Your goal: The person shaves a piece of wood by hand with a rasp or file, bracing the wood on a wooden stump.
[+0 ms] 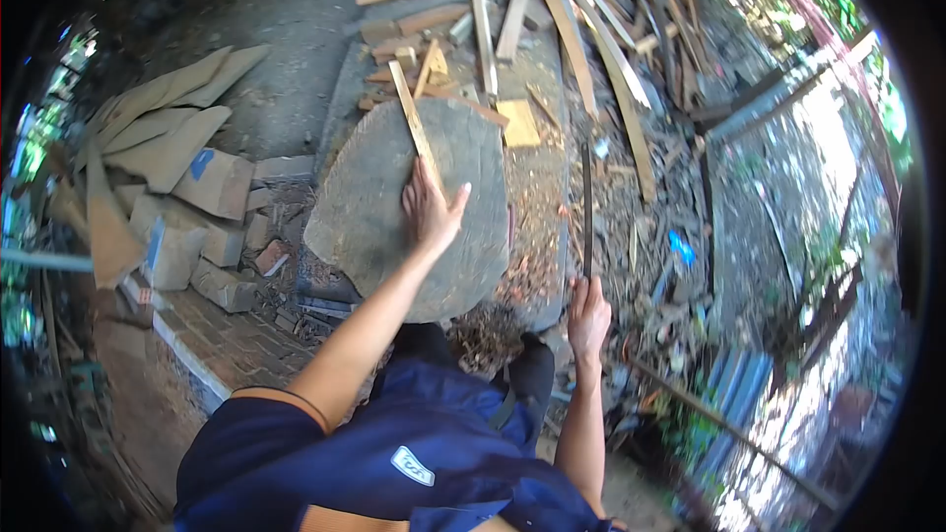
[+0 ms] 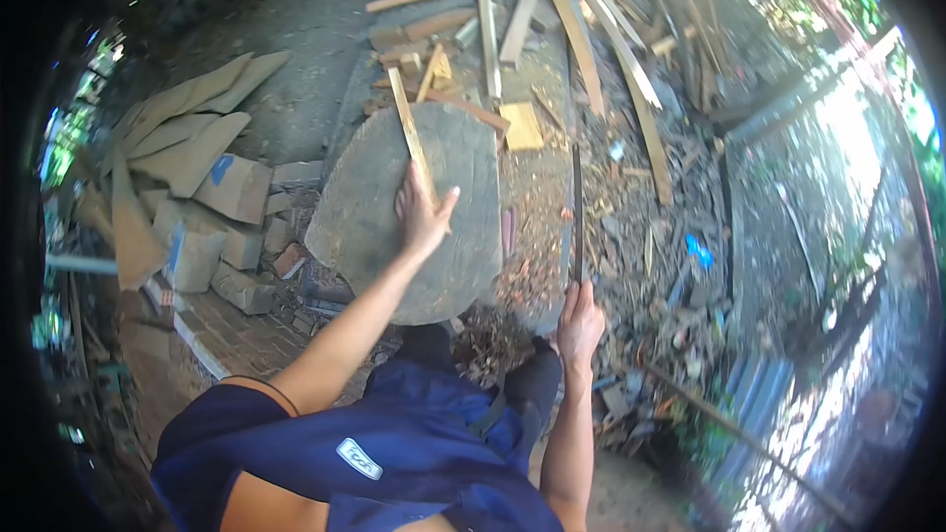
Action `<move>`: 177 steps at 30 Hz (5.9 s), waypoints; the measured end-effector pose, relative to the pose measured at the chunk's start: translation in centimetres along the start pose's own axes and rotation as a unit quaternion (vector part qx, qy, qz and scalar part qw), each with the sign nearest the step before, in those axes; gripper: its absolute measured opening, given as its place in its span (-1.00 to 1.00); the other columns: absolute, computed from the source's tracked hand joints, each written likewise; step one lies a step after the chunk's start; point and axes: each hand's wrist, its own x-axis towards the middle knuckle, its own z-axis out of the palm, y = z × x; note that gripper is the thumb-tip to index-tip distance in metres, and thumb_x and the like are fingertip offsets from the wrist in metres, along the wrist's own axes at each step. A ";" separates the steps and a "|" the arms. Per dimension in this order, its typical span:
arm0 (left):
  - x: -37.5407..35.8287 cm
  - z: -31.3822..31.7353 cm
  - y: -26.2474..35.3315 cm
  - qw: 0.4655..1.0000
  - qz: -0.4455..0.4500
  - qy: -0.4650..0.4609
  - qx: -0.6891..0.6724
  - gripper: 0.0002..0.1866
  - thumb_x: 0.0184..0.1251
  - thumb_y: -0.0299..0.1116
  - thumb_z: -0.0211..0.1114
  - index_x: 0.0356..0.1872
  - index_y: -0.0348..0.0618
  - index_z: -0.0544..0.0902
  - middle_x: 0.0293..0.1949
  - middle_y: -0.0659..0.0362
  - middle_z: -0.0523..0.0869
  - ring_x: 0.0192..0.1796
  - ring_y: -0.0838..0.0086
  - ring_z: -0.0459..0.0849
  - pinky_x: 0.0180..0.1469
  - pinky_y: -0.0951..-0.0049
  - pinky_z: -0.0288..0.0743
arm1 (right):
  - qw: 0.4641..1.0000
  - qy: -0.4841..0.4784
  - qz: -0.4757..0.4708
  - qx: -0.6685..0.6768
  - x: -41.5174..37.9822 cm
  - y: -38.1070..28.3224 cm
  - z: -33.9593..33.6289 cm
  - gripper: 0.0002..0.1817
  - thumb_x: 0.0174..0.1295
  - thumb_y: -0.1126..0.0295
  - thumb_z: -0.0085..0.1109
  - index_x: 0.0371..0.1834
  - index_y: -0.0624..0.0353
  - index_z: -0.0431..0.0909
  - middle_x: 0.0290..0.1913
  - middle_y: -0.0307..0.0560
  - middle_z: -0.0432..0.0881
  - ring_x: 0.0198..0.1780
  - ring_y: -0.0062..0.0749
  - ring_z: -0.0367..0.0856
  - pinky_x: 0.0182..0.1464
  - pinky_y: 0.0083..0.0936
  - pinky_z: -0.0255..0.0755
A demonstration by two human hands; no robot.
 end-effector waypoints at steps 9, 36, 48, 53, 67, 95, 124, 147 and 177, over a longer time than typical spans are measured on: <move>-2.0 -0.4 0.6 0.982 -0.040 0.029 0.180 -0.25 0.21 -0.60 0.09 0.45 -0.20 0.04 0.38 -0.10 0.29 0.35 0.06 0.34 0.36 0.18 0.22 | 0.993 -0.047 -0.005 0.108 4.4 13.9 -5.5 -0.77 0.42 0.29 -0.11 -0.26 0.20 0.47 -0.54 0.23 0.56 -0.44 0.20 0.58 -0.44 -0.04 0.33; -2.9 -8.9 -1.2 0.992 0.049 -0.036 0.110 -0.34 0.14 -0.72 -0.02 0.35 -0.10 0.36 0.38 0.13 0.35 0.40 0.24 0.32 0.44 0.25 0.16 | 0.906 -0.216 -0.357 -0.075 14.1 -12.4 7.1 -0.79 0.39 0.22 -0.06 -0.30 0.11 0.38 -0.61 0.20 0.58 -0.52 0.15 0.61 -0.49 -0.03 0.47; -5.3 -12.3 -3.8 0.985 -0.078 0.042 0.148 -0.34 0.15 -0.67 0.04 0.35 -0.01 0.35 0.35 0.21 0.41 0.40 0.30 0.33 0.40 0.33 0.27 | 0.836 -0.328 -0.428 -0.104 13.6 -14.6 11.6 -0.76 0.40 0.18 -0.11 -0.23 0.12 0.40 -0.53 0.27 0.60 -0.42 0.28 0.60 -0.38 0.07 0.46; -6.4 -9.3 -1.8 0.958 -0.129 0.145 0.212 -0.51 0.37 -0.38 0.05 0.33 -0.03 0.38 0.32 0.21 0.45 0.38 0.33 0.36 0.43 0.17 0.13 | 0.805 -0.334 -0.482 -0.096 15.9 -14.6 12.3 -0.78 0.38 0.18 -0.09 -0.25 0.08 0.42 -0.56 0.20 0.61 -0.46 0.20 0.62 -0.42 0.02 0.49; -3.3 -5.7 -0.2 0.865 -0.278 0.246 0.339 -0.67 0.34 -0.12 0.17 0.11 0.28 0.59 0.00 0.24 0.52 0.08 0.29 0.44 0.11 0.15 0.26 | 0.825 -0.156 -0.542 -0.020 15.6 -12.8 14.0 -0.80 0.32 0.24 0.02 -0.43 0.04 0.43 -0.75 0.01 0.52 -0.70 -0.04 0.57 -0.66 -0.19 0.43; 5.7 -9.4 -7.0 0.947 0.020 0.178 0.267 -0.76 0.31 -0.22 0.22 -0.04 0.10 0.64 -0.28 0.26 0.48 -0.16 0.34 0.43 -0.07 0.25 0.31 | 0.901 -0.146 -0.390 -0.117 13.8 -15.8 14.1 -0.79 0.34 0.27 0.01 -0.44 0.09 0.36 -0.74 0.07 0.53 -0.68 0.00 0.59 -0.66 -0.17 0.44; 11.5 -9.1 -7.2 0.950 -0.191 0.144 0.202 -0.58 0.47 -0.07 -0.10 -0.25 -0.07 0.69 -0.23 -0.05 0.73 -0.17 0.15 0.72 0.06 0.12 0.41 | 0.886 -0.218 -0.397 -0.096 13.7 -21.2 15.6 -0.79 0.39 0.28 -0.06 -0.37 0.14 0.39 -0.65 0.18 0.55 -0.56 0.16 0.58 -0.55 -0.07 0.44; 11.8 -8.9 -6.8 0.939 -0.236 0.115 0.223 -0.48 0.42 -0.11 -0.02 -0.67 -0.11 0.69 -0.61 -0.01 0.68 -0.53 0.12 0.70 -0.32 0.19 0.55 | 0.844 -0.215 -0.472 -0.135 15.2 -25.9 20.2 -0.87 0.30 0.37 -0.03 -0.37 0.15 0.35 -0.67 0.11 0.57 -0.60 0.09 0.62 -0.57 -0.10 0.48; 11.2 -8.6 -7.1 0.942 -0.168 0.136 0.255 -0.45 0.44 -0.11 -0.04 -0.72 -0.11 0.66 -0.65 -0.03 0.66 -0.60 0.09 0.68 -0.48 0.15 0.53 | 0.865 -0.275 -0.402 -0.117 12.7 -22.2 16.8 -0.87 0.28 0.37 -0.09 -0.26 0.21 0.35 -0.55 0.22 0.62 -0.46 0.17 0.65 -0.44 -0.01 0.52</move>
